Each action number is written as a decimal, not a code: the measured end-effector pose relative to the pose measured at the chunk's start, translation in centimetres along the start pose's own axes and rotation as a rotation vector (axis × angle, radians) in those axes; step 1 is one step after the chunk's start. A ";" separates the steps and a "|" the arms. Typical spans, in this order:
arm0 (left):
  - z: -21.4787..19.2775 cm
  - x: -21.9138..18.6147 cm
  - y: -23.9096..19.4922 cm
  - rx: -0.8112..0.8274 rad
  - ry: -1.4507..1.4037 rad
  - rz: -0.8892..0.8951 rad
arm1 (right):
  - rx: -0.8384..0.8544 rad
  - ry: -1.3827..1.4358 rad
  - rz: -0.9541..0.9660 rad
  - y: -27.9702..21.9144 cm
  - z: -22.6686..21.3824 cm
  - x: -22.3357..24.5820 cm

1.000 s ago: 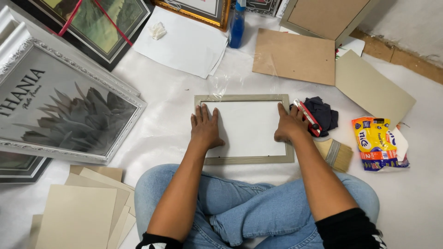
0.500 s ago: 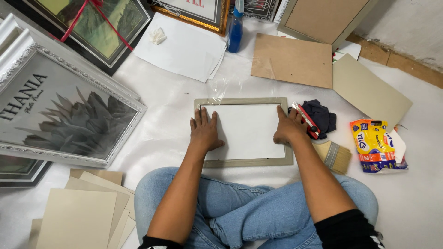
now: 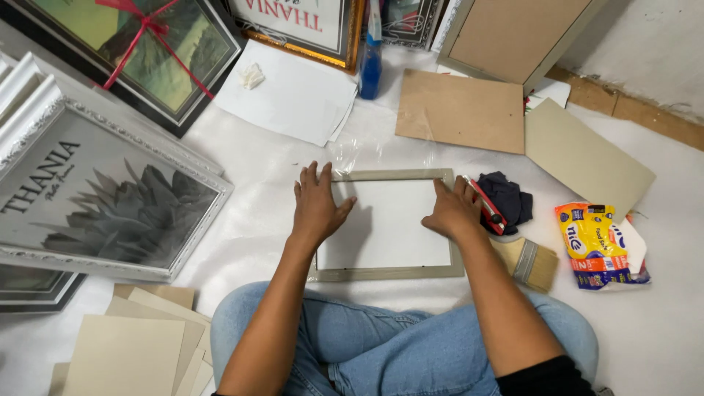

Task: Assembling a picture frame by cleaning the glass and inserting the backing board.

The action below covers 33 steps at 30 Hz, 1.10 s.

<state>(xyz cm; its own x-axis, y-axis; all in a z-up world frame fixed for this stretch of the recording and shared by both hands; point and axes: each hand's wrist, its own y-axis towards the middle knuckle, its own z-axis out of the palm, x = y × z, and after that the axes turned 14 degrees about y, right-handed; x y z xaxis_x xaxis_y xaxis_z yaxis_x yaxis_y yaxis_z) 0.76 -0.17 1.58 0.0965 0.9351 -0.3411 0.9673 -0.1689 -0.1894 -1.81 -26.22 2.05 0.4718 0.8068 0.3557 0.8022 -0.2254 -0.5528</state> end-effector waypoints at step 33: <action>-4.3 0.2 -4.3 0.208 0.021 0.234 | -0.174 0.477 0.082 9.5 1.6 -8.0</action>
<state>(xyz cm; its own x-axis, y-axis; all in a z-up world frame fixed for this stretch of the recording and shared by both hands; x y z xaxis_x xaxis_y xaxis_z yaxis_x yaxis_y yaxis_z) -2.34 2.07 6.24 0.3179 0.8691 -0.3790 0.8498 -0.4385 -0.2926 1.46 -33.95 -7.32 0.6174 0.4532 0.6429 0.7856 -0.3978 -0.4740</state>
